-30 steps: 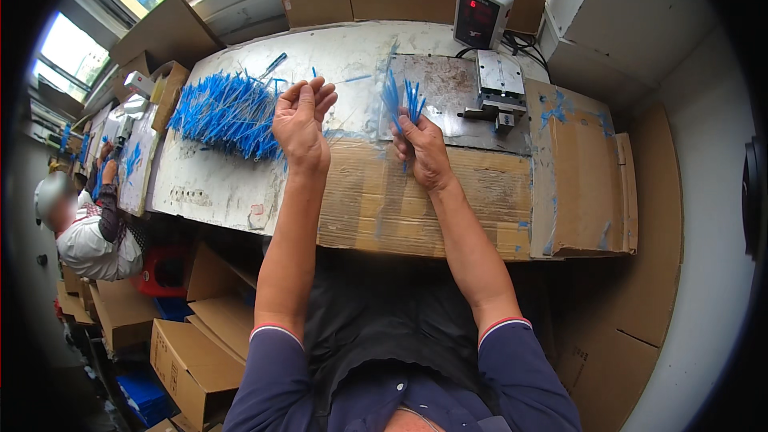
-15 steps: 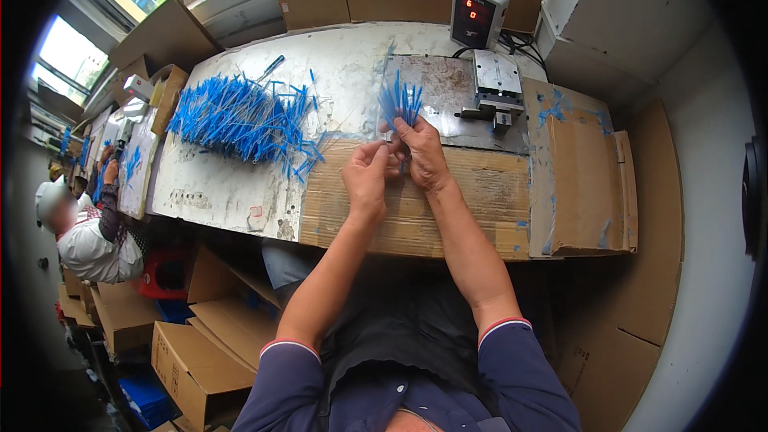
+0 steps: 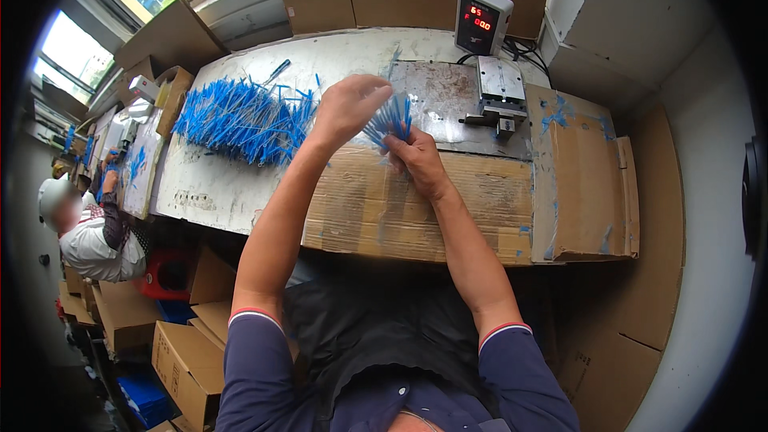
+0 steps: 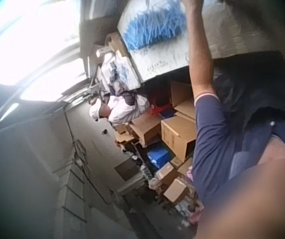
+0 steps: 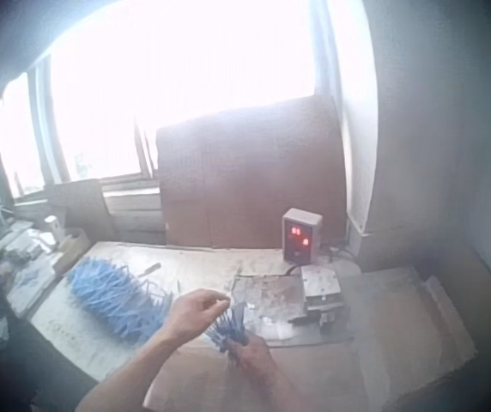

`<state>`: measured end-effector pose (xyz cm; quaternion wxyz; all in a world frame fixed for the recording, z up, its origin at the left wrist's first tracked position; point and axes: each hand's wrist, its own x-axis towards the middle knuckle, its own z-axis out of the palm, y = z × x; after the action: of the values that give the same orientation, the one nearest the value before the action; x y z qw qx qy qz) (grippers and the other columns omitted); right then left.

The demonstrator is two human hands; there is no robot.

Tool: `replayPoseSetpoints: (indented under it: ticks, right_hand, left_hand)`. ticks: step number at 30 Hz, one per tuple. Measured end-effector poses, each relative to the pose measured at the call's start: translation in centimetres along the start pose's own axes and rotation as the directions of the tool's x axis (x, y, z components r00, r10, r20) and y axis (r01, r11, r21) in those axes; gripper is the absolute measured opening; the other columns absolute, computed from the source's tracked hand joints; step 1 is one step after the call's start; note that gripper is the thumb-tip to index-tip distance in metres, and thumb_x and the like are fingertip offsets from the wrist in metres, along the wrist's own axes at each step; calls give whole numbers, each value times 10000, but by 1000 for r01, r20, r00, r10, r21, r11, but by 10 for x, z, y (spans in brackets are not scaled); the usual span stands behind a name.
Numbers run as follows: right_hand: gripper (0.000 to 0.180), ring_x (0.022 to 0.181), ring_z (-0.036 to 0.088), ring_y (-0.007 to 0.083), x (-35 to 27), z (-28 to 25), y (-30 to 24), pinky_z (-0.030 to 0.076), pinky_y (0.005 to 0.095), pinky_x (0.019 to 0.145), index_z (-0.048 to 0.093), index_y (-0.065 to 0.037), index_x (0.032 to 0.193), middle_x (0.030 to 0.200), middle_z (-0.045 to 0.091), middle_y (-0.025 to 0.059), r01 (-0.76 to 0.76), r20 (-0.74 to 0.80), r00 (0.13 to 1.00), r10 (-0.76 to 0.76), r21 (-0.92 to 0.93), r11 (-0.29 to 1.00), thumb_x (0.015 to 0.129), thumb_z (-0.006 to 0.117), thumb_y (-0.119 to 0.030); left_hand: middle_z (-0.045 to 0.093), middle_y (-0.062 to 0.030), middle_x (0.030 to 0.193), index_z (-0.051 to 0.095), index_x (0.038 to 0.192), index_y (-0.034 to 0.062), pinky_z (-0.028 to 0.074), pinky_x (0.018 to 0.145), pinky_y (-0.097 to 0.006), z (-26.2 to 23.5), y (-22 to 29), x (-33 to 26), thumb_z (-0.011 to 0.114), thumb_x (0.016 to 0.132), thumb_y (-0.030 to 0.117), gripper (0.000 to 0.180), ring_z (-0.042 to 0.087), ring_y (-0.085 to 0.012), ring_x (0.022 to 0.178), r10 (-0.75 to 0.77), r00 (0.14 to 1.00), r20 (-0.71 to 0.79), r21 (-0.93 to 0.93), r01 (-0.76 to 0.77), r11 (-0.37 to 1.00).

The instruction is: Bundling and counting blue plastic bristles at a workshop station.

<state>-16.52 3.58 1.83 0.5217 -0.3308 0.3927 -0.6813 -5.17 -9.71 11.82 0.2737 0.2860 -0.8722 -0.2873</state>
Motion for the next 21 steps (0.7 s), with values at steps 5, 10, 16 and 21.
replayPoseSetpoints:
  ticks: [5,10,16,21]
  right_hand:
    - [187,565,493,39,0,0,-4,378,208,478,647,-61,1117,819,676,25,-44,16,999,45,-59,997,1017,657,-219]
    - [174,542,468,32,2,1,-2,351,201,461,653,-69,1095,813,675,21,-49,38,998,51,-47,998,1021,652,-226]
    - [143,524,445,30,2,-2,-2,323,203,451,656,-64,1045,811,671,19,-62,45,997,64,-32,998,1027,633,-204]
    - [147,515,435,50,0,-5,-9,348,220,465,632,-44,1083,825,665,28,-118,-77,988,133,170,978,1033,609,-180]
  left_hand:
    - [753,-56,849,796,1069,39,542,679,-276,1,8,6,790,925,278,279,661,-110,745,-76,992,102,52,71,996]
    - [714,14,810,807,1005,46,463,582,-217,-1,-2,5,799,915,240,214,589,-52,696,-288,956,49,-434,280,856]
    - [727,-26,850,767,996,4,512,625,-241,-5,7,2,756,931,204,211,646,-78,757,-317,917,-243,-609,111,786]
    - [739,-68,906,683,1050,-2,575,637,-233,-13,18,-18,655,1031,122,129,720,-121,772,-245,821,-515,-560,-107,821]
